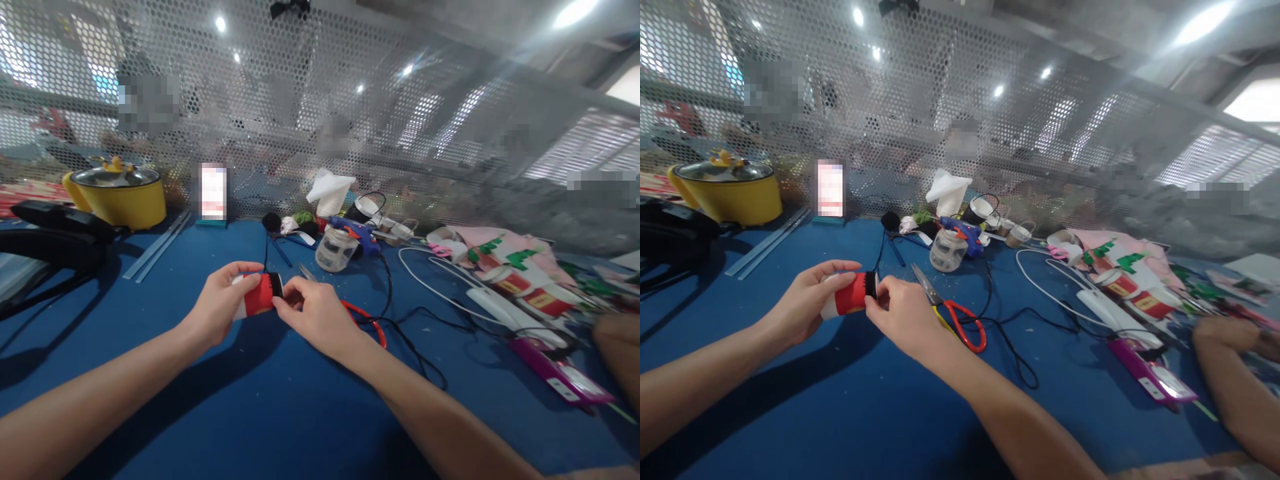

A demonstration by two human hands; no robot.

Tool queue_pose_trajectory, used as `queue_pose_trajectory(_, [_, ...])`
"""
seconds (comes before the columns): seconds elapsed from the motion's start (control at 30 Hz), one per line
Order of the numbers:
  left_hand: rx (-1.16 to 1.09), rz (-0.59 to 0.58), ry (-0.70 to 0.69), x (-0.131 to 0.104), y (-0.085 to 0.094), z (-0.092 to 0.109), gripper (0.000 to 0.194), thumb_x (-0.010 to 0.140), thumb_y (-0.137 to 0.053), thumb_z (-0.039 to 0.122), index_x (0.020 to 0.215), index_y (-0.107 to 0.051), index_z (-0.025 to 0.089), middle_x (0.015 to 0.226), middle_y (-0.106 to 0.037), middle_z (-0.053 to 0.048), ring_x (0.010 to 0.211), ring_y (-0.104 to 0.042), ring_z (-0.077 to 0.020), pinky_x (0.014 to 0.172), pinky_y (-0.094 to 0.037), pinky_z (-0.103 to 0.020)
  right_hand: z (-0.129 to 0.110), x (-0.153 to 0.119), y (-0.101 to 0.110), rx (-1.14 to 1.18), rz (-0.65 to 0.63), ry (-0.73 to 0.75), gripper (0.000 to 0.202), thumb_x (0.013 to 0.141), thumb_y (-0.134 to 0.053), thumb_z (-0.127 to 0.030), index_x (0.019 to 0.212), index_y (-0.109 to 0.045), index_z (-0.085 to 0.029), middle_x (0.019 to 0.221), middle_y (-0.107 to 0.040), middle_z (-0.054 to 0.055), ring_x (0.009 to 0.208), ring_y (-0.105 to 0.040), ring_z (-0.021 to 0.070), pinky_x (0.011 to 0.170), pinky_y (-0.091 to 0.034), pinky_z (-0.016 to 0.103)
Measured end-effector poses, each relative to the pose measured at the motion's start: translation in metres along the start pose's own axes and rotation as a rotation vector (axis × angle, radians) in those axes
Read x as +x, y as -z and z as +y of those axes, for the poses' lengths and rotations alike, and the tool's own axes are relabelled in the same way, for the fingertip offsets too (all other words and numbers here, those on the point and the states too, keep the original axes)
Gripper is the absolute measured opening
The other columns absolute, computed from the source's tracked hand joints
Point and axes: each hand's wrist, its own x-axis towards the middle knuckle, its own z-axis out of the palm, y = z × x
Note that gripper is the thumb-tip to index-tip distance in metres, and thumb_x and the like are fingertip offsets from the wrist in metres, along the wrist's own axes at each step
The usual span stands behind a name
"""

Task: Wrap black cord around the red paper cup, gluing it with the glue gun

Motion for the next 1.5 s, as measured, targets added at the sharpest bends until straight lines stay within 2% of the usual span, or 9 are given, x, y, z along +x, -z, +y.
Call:
queue_pose_trajectory(0.17, [0.064,-0.024,-0.041,0.001,0.003,-0.003,0.025,0.067,-0.061,0.024,0.089,-0.055,0.014,0.065,-0.061,-0.002,0.048,-0.054,-0.0087,0.044,-0.042,-0.018,0.0,0.0,0.003,0.037,-0.046,-0.039,0.012,0.071,-0.053,-0.026,0.063,-0.052,-0.018,0.061,-0.059,0.002,0.055,-0.053,0.0133,0.054,-0.041,0.026])
queue_pose_trajectory(0.27, [0.095,-0.059,-0.103,0.0,0.003,-0.003,0.027,0.065,-0.062,0.026,0.088,-0.055,0.014,0.067,-0.061,-0.002,0.051,-0.053,-0.0089,0.046,-0.041,-0.019,0.003,0.002,0.011,0.228,-0.057,-0.082,0.013,0.072,-0.052,-0.03,0.074,-0.055,-0.017,0.068,-0.061,0.003,0.062,-0.056,0.0141,0.058,-0.044,0.027])
queue_pose_trajectory(0.37, [0.165,-0.095,-0.197,-0.002,0.002,-0.003,0.024,0.064,-0.062,0.025,0.085,-0.057,0.013,0.07,-0.061,-0.002,0.056,-0.053,-0.0096,0.052,-0.041,-0.02,0.008,0.007,0.019,0.443,0.035,-0.138,0.015,0.073,-0.047,-0.024,0.085,-0.053,-0.016,0.072,-0.06,0.004,0.065,-0.058,0.013,0.06,-0.045,0.027])
queue_pose_trajectory(0.53, [0.29,-0.137,-0.262,-0.002,0.002,-0.007,0.021,0.065,-0.06,0.024,0.083,-0.059,0.013,0.073,-0.062,-0.003,0.061,-0.053,-0.0115,0.058,-0.041,-0.022,0.014,0.011,0.021,0.681,0.042,-0.191,0.012,0.072,-0.037,-0.017,0.069,-0.048,-0.017,0.054,-0.051,-0.004,0.048,-0.05,0.0078,0.044,-0.036,0.021])
queue_pose_trajectory(0.9, [0.422,-0.185,-0.27,0.001,0.003,-0.013,0.022,0.065,-0.059,0.026,0.084,-0.061,0.014,0.069,-0.062,-0.002,0.055,-0.052,-0.0115,0.053,-0.039,-0.022,0.025,-0.003,0.017,0.746,-0.013,-0.288,0.017,0.071,-0.054,-0.031,0.073,-0.052,-0.015,0.054,-0.052,-0.004,0.049,-0.05,0.0082,0.05,-0.036,0.023])
queue_pose_trajectory(1.07, [0.464,-0.212,-0.341,-0.003,0.003,-0.015,0.021,0.069,-0.057,0.025,0.088,-0.06,0.016,0.072,-0.062,-0.002,0.057,-0.052,-0.0111,0.055,-0.04,-0.02,0.031,-0.007,0.009,0.674,-0.065,-0.339,0.035,0.078,-0.043,-0.046,0.064,-0.05,-0.015,0.049,-0.051,-0.002,0.047,-0.048,0.0079,0.047,-0.033,0.022])
queue_pose_trajectory(1.23, [0.541,-0.312,-0.433,-0.007,0.004,-0.016,0.024,0.068,-0.059,0.023,0.091,-0.062,0.019,0.081,-0.065,-0.002,0.068,-0.056,-0.014,0.064,-0.041,-0.02,0.031,-0.008,-0.001,0.886,-0.136,-0.466,0.027,0.07,-0.054,-0.042,0.064,-0.048,-0.016,0.054,-0.051,-0.003,0.049,-0.047,0.0071,0.046,-0.031,0.021])
queue_pose_trajectory(1.33, [0.506,-0.317,-0.371,-0.004,0.006,-0.017,0.031,0.064,-0.063,0.025,0.095,-0.06,0.02,0.076,-0.064,0.0,0.062,-0.055,-0.0128,0.058,-0.041,-0.019,0.031,-0.009,-0.002,0.952,-0.143,-0.492,0.023,0.069,-0.055,-0.037,0.064,-0.047,-0.016,0.054,-0.05,-0.004,0.048,-0.045,0.0063,0.046,-0.031,0.02])
queue_pose_trajectory(1.5, [0.233,-0.304,-0.067,0.005,0.007,-0.016,0.044,0.069,-0.059,0.035,0.108,-0.049,0.017,0.073,-0.062,-0.003,0.053,-0.054,-0.0121,0.047,-0.041,-0.02,0.029,-0.013,-0.004,0.808,-0.18,-0.334,0.018,0.072,-0.053,-0.032,0.065,-0.046,-0.017,0.054,-0.05,-0.005,0.051,-0.047,0.0073,0.051,-0.034,0.022])
